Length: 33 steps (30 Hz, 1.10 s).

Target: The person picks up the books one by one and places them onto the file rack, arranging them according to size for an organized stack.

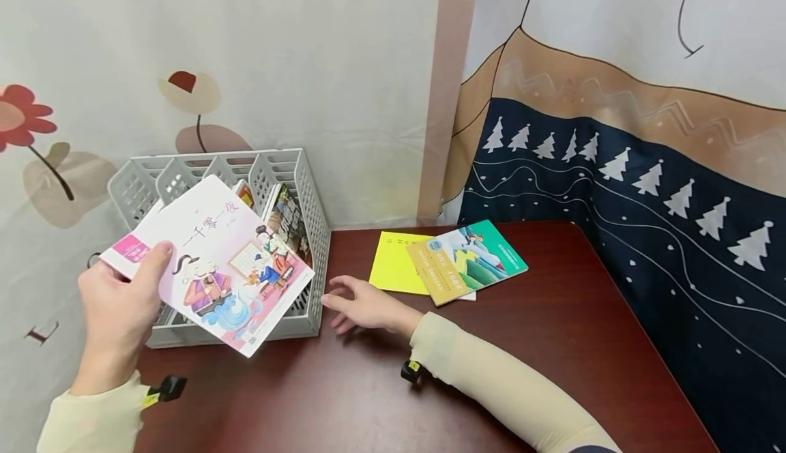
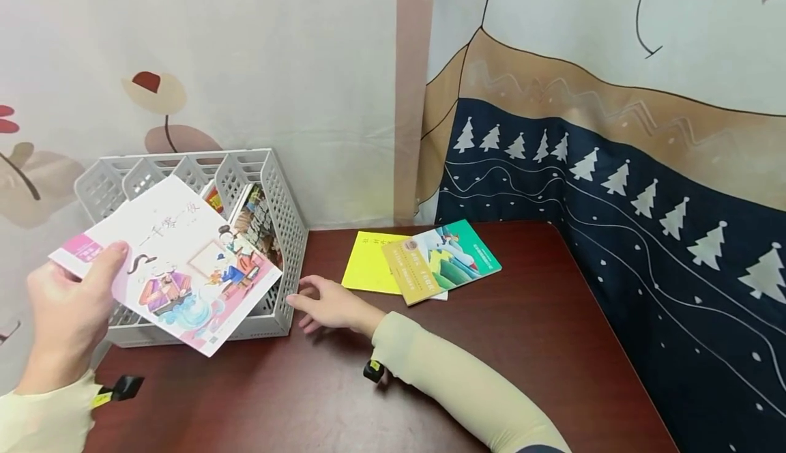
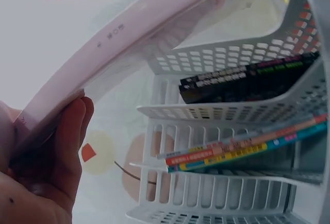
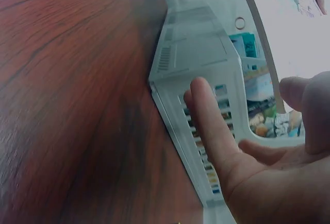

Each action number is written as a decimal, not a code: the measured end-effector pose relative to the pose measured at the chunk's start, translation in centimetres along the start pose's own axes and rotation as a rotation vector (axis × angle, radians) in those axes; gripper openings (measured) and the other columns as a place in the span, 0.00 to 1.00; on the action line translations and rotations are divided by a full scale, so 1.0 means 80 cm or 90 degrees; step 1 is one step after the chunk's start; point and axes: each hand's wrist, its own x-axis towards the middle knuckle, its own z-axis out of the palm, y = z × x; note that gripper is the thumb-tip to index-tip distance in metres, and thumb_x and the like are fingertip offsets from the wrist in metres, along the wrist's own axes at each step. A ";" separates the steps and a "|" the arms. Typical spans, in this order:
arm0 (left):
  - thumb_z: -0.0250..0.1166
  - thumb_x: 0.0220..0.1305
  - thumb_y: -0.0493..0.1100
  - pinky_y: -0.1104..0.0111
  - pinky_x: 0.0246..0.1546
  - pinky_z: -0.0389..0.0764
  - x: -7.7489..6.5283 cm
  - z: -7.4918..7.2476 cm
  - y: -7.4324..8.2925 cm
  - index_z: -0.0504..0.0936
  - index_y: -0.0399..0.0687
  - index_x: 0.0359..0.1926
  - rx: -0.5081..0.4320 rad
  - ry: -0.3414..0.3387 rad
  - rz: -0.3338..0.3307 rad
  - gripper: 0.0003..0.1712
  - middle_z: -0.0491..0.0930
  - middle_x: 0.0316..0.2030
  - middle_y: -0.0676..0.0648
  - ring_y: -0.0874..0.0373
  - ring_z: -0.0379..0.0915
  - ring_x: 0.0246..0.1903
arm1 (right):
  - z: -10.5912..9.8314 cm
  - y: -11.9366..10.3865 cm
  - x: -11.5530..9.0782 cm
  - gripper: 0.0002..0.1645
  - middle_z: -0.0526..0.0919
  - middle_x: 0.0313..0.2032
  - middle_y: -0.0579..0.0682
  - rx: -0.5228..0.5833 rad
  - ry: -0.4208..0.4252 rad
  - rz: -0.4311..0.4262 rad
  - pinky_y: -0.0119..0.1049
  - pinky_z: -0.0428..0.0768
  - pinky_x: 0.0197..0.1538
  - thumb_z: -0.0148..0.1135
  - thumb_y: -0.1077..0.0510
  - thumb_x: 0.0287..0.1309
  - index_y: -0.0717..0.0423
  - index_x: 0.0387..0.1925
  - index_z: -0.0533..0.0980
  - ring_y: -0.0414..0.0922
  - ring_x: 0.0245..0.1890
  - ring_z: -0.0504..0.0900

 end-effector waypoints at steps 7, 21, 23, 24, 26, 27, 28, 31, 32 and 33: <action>0.77 0.70 0.40 0.80 0.21 0.82 -0.007 -0.010 -0.007 0.94 0.47 0.47 -0.011 0.018 0.020 0.07 0.92 0.27 0.61 0.69 0.87 0.20 | 0.022 0.001 0.015 0.49 0.76 0.76 0.59 -0.008 0.015 0.000 0.49 0.94 0.45 0.65 0.38 0.79 0.56 0.86 0.58 0.55 0.44 0.95; 0.76 0.69 0.37 0.82 0.24 0.81 -0.009 -0.027 -0.010 0.93 0.43 0.51 -0.026 0.077 0.063 0.11 0.92 0.29 0.62 0.73 0.86 0.22 | 0.046 0.004 0.026 0.47 0.83 0.65 0.56 -0.046 0.062 0.004 0.45 0.93 0.36 0.68 0.38 0.76 0.53 0.83 0.62 0.50 0.32 0.93; 0.75 0.70 0.39 0.83 0.25 0.81 -0.006 -0.033 -0.008 0.92 0.46 0.53 0.012 0.086 0.067 0.13 0.91 0.30 0.65 0.75 0.85 0.22 | 0.047 0.006 0.026 0.44 0.83 0.65 0.56 -0.055 0.067 0.001 0.44 0.93 0.35 0.68 0.40 0.77 0.53 0.82 0.64 0.49 0.30 0.93; 0.74 0.71 0.40 0.84 0.26 0.81 -0.004 -0.036 -0.006 0.92 0.48 0.54 0.039 0.091 0.069 0.13 0.90 0.31 0.68 0.76 0.84 0.23 | 0.048 0.006 0.025 0.43 0.83 0.65 0.56 -0.057 0.068 0.000 0.44 0.93 0.35 0.68 0.41 0.77 0.53 0.81 0.64 0.49 0.30 0.92; 0.74 0.71 0.41 0.86 0.26 0.80 -0.001 -0.043 -0.004 0.92 0.50 0.55 0.083 0.102 0.078 0.13 0.89 0.31 0.71 0.79 0.83 0.24 | 0.048 0.008 0.024 0.42 0.82 0.66 0.57 -0.062 0.071 -0.003 0.43 0.92 0.34 0.68 0.42 0.77 0.53 0.81 0.65 0.48 0.28 0.92; 0.73 0.72 0.40 0.86 0.27 0.80 0.001 -0.047 -0.004 0.92 0.50 0.55 0.088 0.107 0.082 0.13 0.89 0.32 0.72 0.79 0.83 0.25 | 0.048 0.009 0.024 0.43 0.82 0.66 0.57 -0.062 0.071 -0.003 0.43 0.92 0.34 0.68 0.42 0.77 0.54 0.81 0.65 0.47 0.28 0.91; 0.73 0.71 0.40 0.86 0.28 0.81 0.002 -0.051 -0.003 0.92 0.51 0.55 0.086 0.110 0.083 0.13 0.89 0.33 0.72 0.79 0.83 0.25 | 0.048 0.009 0.023 0.43 0.82 0.67 0.58 -0.061 0.072 -0.003 0.43 0.92 0.34 0.68 0.42 0.77 0.54 0.81 0.65 0.47 0.27 0.91; 0.73 0.71 0.38 0.86 0.28 0.81 0.008 -0.062 0.000 0.92 0.51 0.54 0.055 0.113 0.077 0.12 0.90 0.34 0.69 0.78 0.84 0.26 | 0.047 0.009 0.021 0.42 0.80 0.69 0.61 -0.061 0.071 -0.003 0.44 0.92 0.34 0.68 0.42 0.77 0.54 0.81 0.65 0.46 0.27 0.91; 0.72 0.72 0.38 0.86 0.29 0.81 0.009 -0.065 0.002 0.91 0.52 0.54 0.056 0.112 0.076 0.12 0.90 0.35 0.69 0.78 0.85 0.27 | 0.047 0.009 0.020 0.42 0.80 0.70 0.61 -0.061 0.072 -0.003 0.44 0.92 0.34 0.67 0.42 0.77 0.54 0.81 0.64 0.46 0.27 0.90; 0.72 0.72 0.38 0.86 0.29 0.81 0.011 -0.069 0.004 0.91 0.53 0.54 0.050 0.113 0.068 0.12 0.90 0.35 0.68 0.78 0.85 0.28 | 0.047 0.009 0.020 0.42 0.79 0.71 0.62 -0.061 0.072 -0.004 0.44 0.92 0.33 0.67 0.42 0.78 0.55 0.81 0.64 0.46 0.27 0.90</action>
